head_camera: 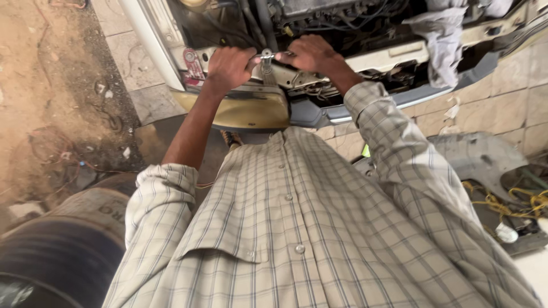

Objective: The person positions a car headlight assembly onto the vehicle frame and uses a socket wrench to tighten the mounting bolts.

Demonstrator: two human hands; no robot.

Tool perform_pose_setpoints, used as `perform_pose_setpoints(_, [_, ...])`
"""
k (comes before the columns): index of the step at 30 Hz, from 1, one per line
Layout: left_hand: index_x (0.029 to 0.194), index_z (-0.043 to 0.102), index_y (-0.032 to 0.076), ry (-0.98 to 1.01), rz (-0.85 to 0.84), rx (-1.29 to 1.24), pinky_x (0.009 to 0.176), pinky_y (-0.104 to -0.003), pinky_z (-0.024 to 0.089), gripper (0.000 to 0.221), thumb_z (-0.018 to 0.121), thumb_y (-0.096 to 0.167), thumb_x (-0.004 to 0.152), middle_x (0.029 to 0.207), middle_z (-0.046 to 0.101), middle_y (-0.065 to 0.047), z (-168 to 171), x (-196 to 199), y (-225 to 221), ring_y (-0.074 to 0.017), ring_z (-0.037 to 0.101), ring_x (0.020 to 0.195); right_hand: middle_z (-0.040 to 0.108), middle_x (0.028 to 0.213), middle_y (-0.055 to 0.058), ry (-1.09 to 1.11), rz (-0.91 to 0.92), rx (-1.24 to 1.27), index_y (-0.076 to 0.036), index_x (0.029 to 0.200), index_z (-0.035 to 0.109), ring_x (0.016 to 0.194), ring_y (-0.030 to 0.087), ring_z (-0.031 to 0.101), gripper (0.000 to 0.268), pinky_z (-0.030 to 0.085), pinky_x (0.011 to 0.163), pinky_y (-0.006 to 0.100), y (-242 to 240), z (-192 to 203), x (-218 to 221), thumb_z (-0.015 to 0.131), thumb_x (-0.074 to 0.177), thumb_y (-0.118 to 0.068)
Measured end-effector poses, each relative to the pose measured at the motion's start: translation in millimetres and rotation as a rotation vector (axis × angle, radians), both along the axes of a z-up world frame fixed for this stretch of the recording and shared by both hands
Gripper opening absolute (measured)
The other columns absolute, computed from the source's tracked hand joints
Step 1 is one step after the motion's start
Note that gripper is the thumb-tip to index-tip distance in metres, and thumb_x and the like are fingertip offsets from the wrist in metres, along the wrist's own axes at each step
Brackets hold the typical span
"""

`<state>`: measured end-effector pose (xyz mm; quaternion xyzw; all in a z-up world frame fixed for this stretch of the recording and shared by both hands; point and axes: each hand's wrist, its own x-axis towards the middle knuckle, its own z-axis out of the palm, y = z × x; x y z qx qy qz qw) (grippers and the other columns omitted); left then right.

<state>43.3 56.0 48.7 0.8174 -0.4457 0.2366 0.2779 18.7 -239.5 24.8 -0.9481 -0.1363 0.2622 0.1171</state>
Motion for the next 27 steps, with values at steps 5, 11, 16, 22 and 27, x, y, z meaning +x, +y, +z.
perform_pose_setpoints(5, [0.115, 0.071, 0.013, 0.605, -0.018, 0.517, 0.051, -0.042, 0.051, 0.027, 0.054, 0.032, 0.105, 0.066, 0.066, -0.009, 11.9, -6.4, -5.9, -0.0236, 0.065, 0.054, 0.043, 0.053, -0.001, 0.198, -0.054, 0.055, -0.011, 0.065, 0.06, 0.046, 0.019, 0.043, 0.082, 0.039, 0.043, 0.04, 1.8, -3.3, -15.2, 0.035, 0.097, -0.082])
perform_pose_setpoints(11, [0.117, 0.069, 0.014, 0.602, 0.026, 0.526, 0.054, -0.046, 0.052, 0.029, 0.058, 0.038, 0.105, 0.072, 0.07, -0.01, 13.5, -36.4, 0.4, -0.0306, 0.068, 0.059, 0.062, 0.064, 0.012, 0.013, 0.02, 0.083, -0.004, 0.075, 0.072, 0.059, 0.025, 0.06, 0.087, 0.05, 0.06, 0.043, 5.0, 12.1, -37.1, 0.042, 0.101, -0.081])
perform_pose_setpoints(16, [0.127, 0.067, 0.014, 0.577, 0.013, 0.513, 0.052, -0.045, 0.054, 0.033, 0.056, 0.029, 0.1, 0.069, 0.07, -0.011, 15.7, -21.3, -0.8, -0.0283, 0.07, 0.058, 0.07, 0.076, 0.014, -0.015, -0.085, 0.114, -0.006, 0.091, 0.079, 0.073, 0.03, 0.068, 0.08, 0.052, 0.075, 0.049, 6.8, 3.8, -30.1, 0.045, 0.095, -0.079])
perform_pose_setpoints(22, [0.107, 0.075, 0.012, 0.54, 0.012, 0.323, 0.056, -0.047, 0.053, 0.028, 0.064, 0.038, 0.104, 0.071, 0.07, -0.014, 20.1, -8.4, -1.0, -0.0325, 0.07, 0.062, 0.062, 0.069, 0.013, -0.001, -0.073, 0.028, 0.001, 0.078, 0.072, 0.062, 0.029, 0.061, 0.093, 0.05, 0.06, 0.048, 6.5, 0.4, -13.9, 0.041, 0.101, -0.084])
perform_pose_setpoints(27, [0.097, 0.075, 0.01, 0.432, 0.012, 0.333, 0.053, -0.047, 0.052, 0.025, 0.066, 0.034, 0.096, 0.076, 0.072, -0.014, 17.4, -9.1, -2.5, -0.0321, 0.07, 0.063, 0.051, 0.052, 0.011, -0.035, -0.098, 0.126, -0.001, 0.064, 0.065, 0.049, 0.024, 0.051, 0.095, 0.045, 0.053, 0.045, 4.7, -0.7, -24.2, 0.038, 0.096, -0.087])
